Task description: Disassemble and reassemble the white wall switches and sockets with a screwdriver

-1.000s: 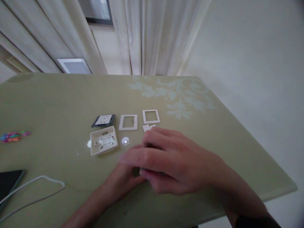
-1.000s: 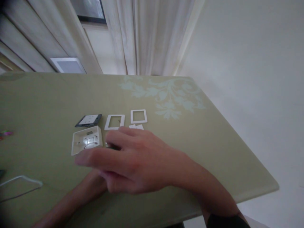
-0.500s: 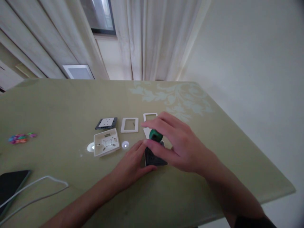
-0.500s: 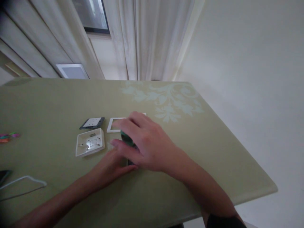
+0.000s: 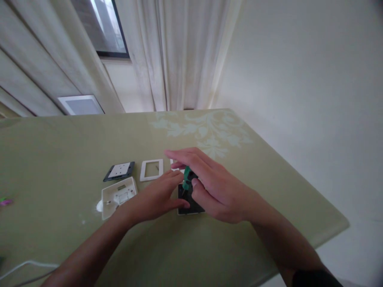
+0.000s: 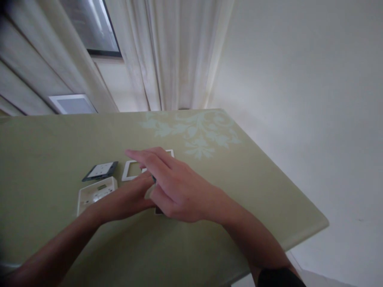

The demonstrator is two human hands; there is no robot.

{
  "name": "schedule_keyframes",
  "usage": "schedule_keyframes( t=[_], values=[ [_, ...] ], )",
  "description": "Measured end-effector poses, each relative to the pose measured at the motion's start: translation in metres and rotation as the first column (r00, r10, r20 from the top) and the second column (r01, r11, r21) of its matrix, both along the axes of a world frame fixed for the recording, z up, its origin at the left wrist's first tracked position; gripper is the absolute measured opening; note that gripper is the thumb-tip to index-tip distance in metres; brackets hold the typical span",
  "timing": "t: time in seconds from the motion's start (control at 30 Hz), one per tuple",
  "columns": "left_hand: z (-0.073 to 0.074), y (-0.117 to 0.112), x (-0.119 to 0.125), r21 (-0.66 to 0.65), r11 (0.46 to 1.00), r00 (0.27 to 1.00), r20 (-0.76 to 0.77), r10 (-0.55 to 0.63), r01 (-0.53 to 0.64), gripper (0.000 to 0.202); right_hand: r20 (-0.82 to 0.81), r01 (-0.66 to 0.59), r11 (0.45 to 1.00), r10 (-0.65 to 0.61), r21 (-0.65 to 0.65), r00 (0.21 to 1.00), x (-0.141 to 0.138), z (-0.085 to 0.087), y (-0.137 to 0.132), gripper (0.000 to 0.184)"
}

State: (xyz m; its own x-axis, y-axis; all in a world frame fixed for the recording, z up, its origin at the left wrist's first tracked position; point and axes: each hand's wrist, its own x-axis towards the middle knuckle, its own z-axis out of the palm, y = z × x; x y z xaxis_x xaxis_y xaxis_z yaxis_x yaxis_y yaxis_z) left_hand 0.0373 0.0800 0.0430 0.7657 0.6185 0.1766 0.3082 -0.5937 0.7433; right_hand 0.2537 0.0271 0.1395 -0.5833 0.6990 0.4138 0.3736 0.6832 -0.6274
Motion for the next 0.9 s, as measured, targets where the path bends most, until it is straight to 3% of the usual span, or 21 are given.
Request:
schedule_keyframes(
  t=[0.1, 0.2, 0.6, 0.77, 0.9],
  values=[
    [0.013, 0.007, -0.009, -0.095, 0.992, 0.997, 0.015, -0.081, 0.082, 0.017, -0.022, -0.007, 1.000, 0.007, -0.011, 1.000, -0.001, -0.001, 0.004, 0.069],
    [0.018, 0.010, -0.009, -0.115, 0.991, 0.997, 0.034, -0.072, 0.075, 0.027, -0.037, -0.015, 1.000, 0.015, -0.005, 0.999, -0.004, -0.001, 0.007, 0.066],
    [0.010, 0.015, -0.010, -0.323, 0.915, 0.969, 0.113, -0.218, 0.243, 0.021, -0.099, -0.077, 0.997, 0.077, 0.010, 0.992, -0.001, -0.008, 0.015, 0.063],
    [0.002, 0.017, -0.007, -0.302, 0.931, 0.975, 0.146, -0.169, 0.207, 0.015, -0.155, -0.087, 0.995, 0.094, 0.053, 0.983, -0.003, -0.012, 0.015, 0.056],
    [0.008, 0.015, -0.006, -0.313, 0.932, 0.980, 0.134, -0.145, 0.180, 0.020, -0.183, -0.085, 0.995, 0.094, 0.057, 0.979, -0.005, -0.014, 0.015, 0.053]
  ],
)
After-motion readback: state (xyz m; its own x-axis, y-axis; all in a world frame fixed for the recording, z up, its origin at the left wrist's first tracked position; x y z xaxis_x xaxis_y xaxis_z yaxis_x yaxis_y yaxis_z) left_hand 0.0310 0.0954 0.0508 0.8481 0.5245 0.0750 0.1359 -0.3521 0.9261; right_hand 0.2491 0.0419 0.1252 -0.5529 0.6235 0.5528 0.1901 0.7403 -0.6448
